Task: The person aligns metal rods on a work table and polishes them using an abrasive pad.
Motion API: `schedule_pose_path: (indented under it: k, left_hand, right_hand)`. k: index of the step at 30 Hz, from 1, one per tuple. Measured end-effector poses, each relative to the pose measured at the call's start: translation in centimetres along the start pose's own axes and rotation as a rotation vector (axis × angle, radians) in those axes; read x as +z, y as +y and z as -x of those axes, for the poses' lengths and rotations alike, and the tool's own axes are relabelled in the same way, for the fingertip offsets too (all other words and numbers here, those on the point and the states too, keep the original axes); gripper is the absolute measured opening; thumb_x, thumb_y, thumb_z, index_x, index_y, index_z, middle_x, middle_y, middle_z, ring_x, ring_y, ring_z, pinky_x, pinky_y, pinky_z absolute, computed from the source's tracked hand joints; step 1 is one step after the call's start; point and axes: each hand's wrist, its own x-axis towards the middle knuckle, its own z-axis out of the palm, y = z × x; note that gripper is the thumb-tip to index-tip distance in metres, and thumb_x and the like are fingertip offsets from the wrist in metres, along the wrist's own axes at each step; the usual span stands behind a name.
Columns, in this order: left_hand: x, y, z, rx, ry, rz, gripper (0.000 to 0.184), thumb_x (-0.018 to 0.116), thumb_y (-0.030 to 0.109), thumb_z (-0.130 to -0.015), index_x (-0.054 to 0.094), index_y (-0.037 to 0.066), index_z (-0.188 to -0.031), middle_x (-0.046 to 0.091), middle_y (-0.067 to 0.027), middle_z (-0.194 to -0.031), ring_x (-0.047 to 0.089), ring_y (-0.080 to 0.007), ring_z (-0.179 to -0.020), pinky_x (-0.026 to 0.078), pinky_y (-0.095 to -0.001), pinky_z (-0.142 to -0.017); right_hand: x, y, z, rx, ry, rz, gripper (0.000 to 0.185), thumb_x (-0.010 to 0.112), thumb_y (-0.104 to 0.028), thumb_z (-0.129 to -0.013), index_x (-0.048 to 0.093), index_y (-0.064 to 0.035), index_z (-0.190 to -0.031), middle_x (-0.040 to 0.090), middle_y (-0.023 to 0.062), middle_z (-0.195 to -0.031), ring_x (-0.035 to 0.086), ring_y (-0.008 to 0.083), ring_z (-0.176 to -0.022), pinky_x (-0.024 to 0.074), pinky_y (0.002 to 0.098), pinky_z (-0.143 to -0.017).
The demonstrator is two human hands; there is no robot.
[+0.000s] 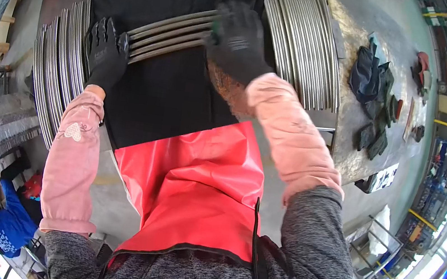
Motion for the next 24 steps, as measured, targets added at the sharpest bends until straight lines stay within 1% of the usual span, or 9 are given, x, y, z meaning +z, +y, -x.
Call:
schedule_pose_path:
  k: [2, 4, 6, 11, 14, 19, 21, 22, 24]
  left_hand:
    - [0.4, -0.2, 0.1, -0.007, -0.007, -0.007, 0.061, 0.054, 0.035, -0.105, 0.045, -0.004, -0.151, 0.05, -0.0298, -0.151, 0.048, -0.0482, -0.138, 0.038, -0.0537, -0.116]
    - [0.5, -0.3, -0.8, 0.003, 0.0, -0.021, 0.062, 0.053, 0.036, -0.105, 0.045, -0.004, -0.151, 0.05, -0.0298, -0.151, 0.048, -0.0484, -0.137, 0.038, -0.0539, -0.116]
    - [0.3, -0.1, -1.4, 0.012, 0.0, -0.038, 0.062, 0.053, 0.036, -0.105, 0.045, -0.004, -0.151, 0.05, -0.0299, -0.15, 0.048, -0.0484, -0.137, 0.038, -0.054, -0.116]
    - [0.8, -0.7, -0.9, -0.012, -0.023, -0.064, 0.062, 0.052, 0.039, -0.105, 0.047, -0.003, -0.15, 0.051, -0.03, -0.149, 0.049, -0.0483, -0.136, 0.037, -0.0547, -0.116]
    - [0.5, -0.2, -1.5, -0.02, 0.011, -0.036, 0.064, 0.051, 0.044, -0.103, 0.051, -0.003, -0.148, 0.054, -0.0298, -0.148, 0.05, -0.0484, -0.134, 0.035, -0.0567, -0.116]
    - [0.9, -0.6, -1.5, -0.009, 0.028, -0.032, 0.065, 0.051, 0.045, -0.103, 0.051, -0.002, -0.148, 0.054, -0.0279, -0.148, 0.049, -0.0469, -0.137, 0.035, -0.0552, -0.117]
    - [0.8, -0.4, -1.4, -0.014, 0.012, 0.002, 0.064, 0.052, 0.045, -0.103, 0.051, -0.001, -0.148, 0.054, -0.0269, -0.149, 0.049, -0.046, -0.138, 0.036, -0.0546, -0.117]
    - [0.5, -0.5, -1.3, -0.01, -0.006, 0.027, 0.064, 0.052, 0.045, -0.103, 0.051, -0.001, -0.148, 0.054, -0.026, -0.15, 0.049, -0.0451, -0.139, 0.036, -0.054, -0.117]
    - [-0.3, -0.7, -1.4, 0.011, -0.037, 0.073, 0.063, 0.054, 0.044, -0.102, 0.052, 0.001, -0.148, 0.054, -0.0241, -0.151, 0.049, -0.0432, -0.141, 0.036, -0.0528, -0.118]
  right_hand:
    - [-0.4, -0.3, -0.1, 0.032, 0.021, 0.137, 0.063, 0.067, -0.042, -0.086, 0.061, 0.0004, -0.132, 0.063, 0.0233, -0.134, 0.058, 0.0442, -0.125, 0.0408, 0.053, -0.112]
    - [1.5, -3.7, -0.5, 0.095, -0.173, -0.136, 0.061, 0.069, -0.035, -0.089, 0.058, 0.0007, -0.137, 0.058, 0.0237, -0.144, 0.057, 0.0422, -0.131, 0.0426, 0.0528, -0.112]
    - [3.0, -8.6, -1.3, -0.043, -0.02, -0.15, 0.06, 0.068, -0.037, -0.091, 0.058, 0.0009, -0.137, 0.059, 0.0236, -0.142, 0.057, 0.0412, -0.13, 0.0424, 0.0534, -0.111]
    - [1.0, 0.4, 1.9, 0.015, 0.057, 0.061, 0.063, 0.068, -0.039, -0.092, 0.057, -0.0001, -0.139, 0.059, 0.0214, -0.141, 0.056, 0.04, -0.13, 0.0428, 0.0528, -0.109]
    - [0.5, -2.2, 0.7, 0.136, 0.0, 0.057, 0.063, 0.069, -0.038, -0.091, 0.057, -0.0003, -0.14, 0.059, 0.0211, -0.142, 0.056, 0.0409, -0.129, 0.0436, 0.0531, -0.108]
    - [3.7, -9.5, -1.5, -0.093, 0.031, -0.182, 0.063, 0.071, -0.037, -0.088, 0.058, -0.0008, -0.138, 0.061, 0.0213, -0.138, 0.058, 0.0423, -0.124, 0.0458, 0.0526, -0.106]
    - [2.3, -5.0, -0.5, -0.096, -0.001, -0.13, 0.065, 0.07, -0.038, -0.088, 0.057, -0.0017, -0.14, 0.06, 0.0212, -0.141, 0.057, 0.0422, -0.128, 0.0438, 0.0522, -0.11]
    - [0.6, -2.7, -0.1, 0.095, -0.161, -0.142, 0.065, 0.068, -0.039, -0.091, 0.055, -0.0004, -0.142, 0.059, 0.0227, -0.143, 0.056, 0.0436, -0.128, 0.0413, 0.053, -0.112]
    - [1.0, 1.6, 1.9, 0.077, -0.023, 0.137, 0.064, 0.064, -0.041, -0.095, 0.054, 0.0016, -0.142, 0.058, 0.0244, -0.143, 0.055, 0.0451, -0.129, 0.0398, 0.0536, -0.113]
